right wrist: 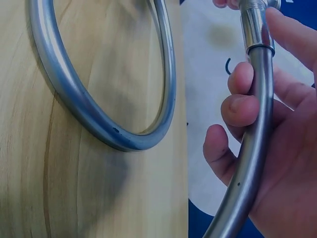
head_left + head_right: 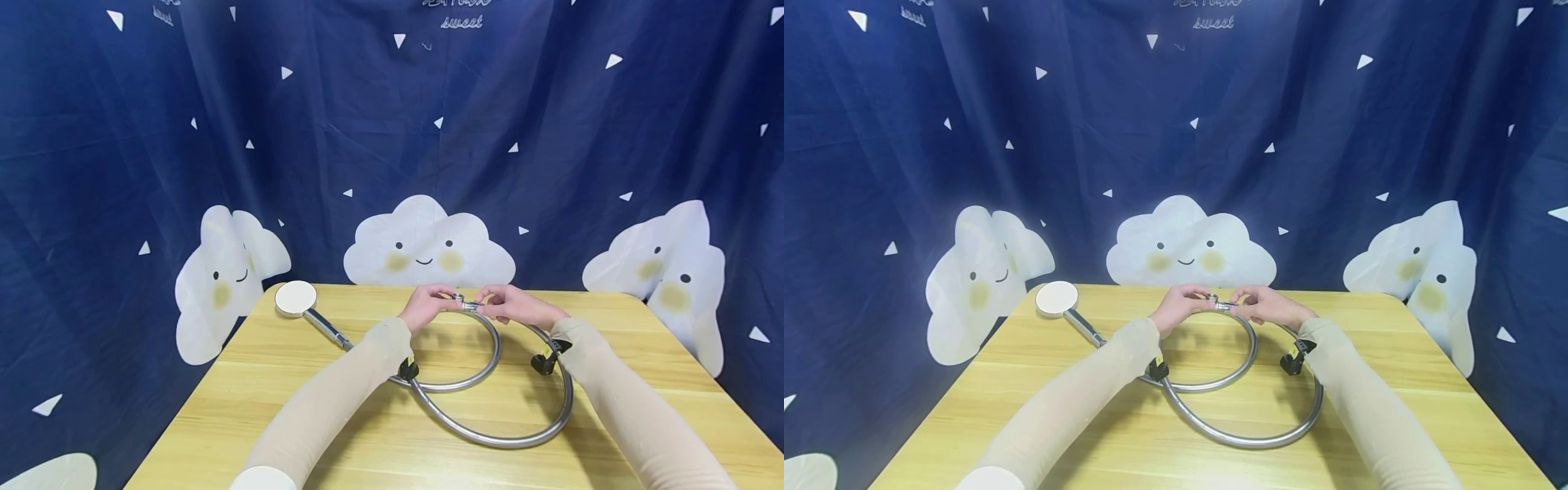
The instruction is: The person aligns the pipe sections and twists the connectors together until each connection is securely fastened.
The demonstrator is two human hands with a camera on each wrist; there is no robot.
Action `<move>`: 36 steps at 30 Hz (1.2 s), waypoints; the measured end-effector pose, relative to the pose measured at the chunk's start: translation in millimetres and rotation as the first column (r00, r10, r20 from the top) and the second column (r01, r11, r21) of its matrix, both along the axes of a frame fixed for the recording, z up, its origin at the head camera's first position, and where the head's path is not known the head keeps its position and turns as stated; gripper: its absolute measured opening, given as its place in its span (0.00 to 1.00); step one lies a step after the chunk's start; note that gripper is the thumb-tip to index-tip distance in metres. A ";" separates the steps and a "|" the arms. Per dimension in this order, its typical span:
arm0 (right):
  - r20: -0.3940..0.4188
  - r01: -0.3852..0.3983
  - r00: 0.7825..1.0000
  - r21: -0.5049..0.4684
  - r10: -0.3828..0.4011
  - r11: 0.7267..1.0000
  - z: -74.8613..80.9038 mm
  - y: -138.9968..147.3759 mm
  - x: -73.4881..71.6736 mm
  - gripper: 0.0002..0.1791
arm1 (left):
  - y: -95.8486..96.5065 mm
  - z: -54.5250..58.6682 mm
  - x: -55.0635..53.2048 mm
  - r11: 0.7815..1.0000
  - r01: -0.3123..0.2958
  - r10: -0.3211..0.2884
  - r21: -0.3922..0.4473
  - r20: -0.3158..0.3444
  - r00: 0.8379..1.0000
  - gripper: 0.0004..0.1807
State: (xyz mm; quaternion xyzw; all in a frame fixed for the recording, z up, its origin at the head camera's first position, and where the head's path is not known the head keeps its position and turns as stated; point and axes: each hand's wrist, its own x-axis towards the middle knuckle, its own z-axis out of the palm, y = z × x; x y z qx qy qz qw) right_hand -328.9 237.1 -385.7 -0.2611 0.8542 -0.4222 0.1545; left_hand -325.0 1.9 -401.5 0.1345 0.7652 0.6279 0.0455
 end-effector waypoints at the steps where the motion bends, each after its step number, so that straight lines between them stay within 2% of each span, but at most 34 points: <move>1: 0.010 0.002 1.000 -0.018 -0.001 1.000 0.1 -0.3 0.6 0.16 | 0.0 0.1 0.0 1.000 0.000 0.000 0.000 -0.001 1.000 0.15; 5: -0.005 0.015 1.000 -0.063 -0.016 0.998 0.2 -1.5 3.5 0.15 | 0.0 0.3 -0.3 1.000 -0.001 0.001 0.004 -0.005 1.000 0.15; 9: -0.110 0.051 0.992 -0.072 -0.059 0.996 0.7 -4.8 8.1 0.12 | -0.2 0.9 -0.2 1.000 -0.007 0.007 0.001 0.003 1.000 0.14; 14: -0.267 0.104 0.957 -0.051 -0.114 0.993 7.7 -12.5 19.8 0.13 | -0.3 1.9 1.2 1.000 -0.002 0.002 -0.003 0.012 1.000 0.14; 18: -0.341 0.121 0.931 -0.041 -0.128 0.992 19.1 -19.1 32.9 0.13 | 0.0 3.1 2.2 1.000 -0.007 0.006 0.006 0.031 0.999 0.15; 21: -0.396 0.125 0.909 -0.028 -0.126 0.992 11.2 -16.6 27.3 0.10 | -0.1 3.3 1.5 1.000 -0.020 0.020 0.009 0.050 0.999 0.16; 25: -0.427 0.138 0.895 -0.019 -0.133 0.990 -4.7 -11.0 12.0 0.08 | -1.7 1.9 -1.7 1.000 -0.031 0.031 0.001 0.064 0.997 0.15; 36: -0.423 0.095 0.904 0.047 -0.066 0.994 0.3 -12.5 13.4 0.03 | -5.2 1.5 -2.7 0.999 -0.037 0.036 0.002 0.071 0.997 0.15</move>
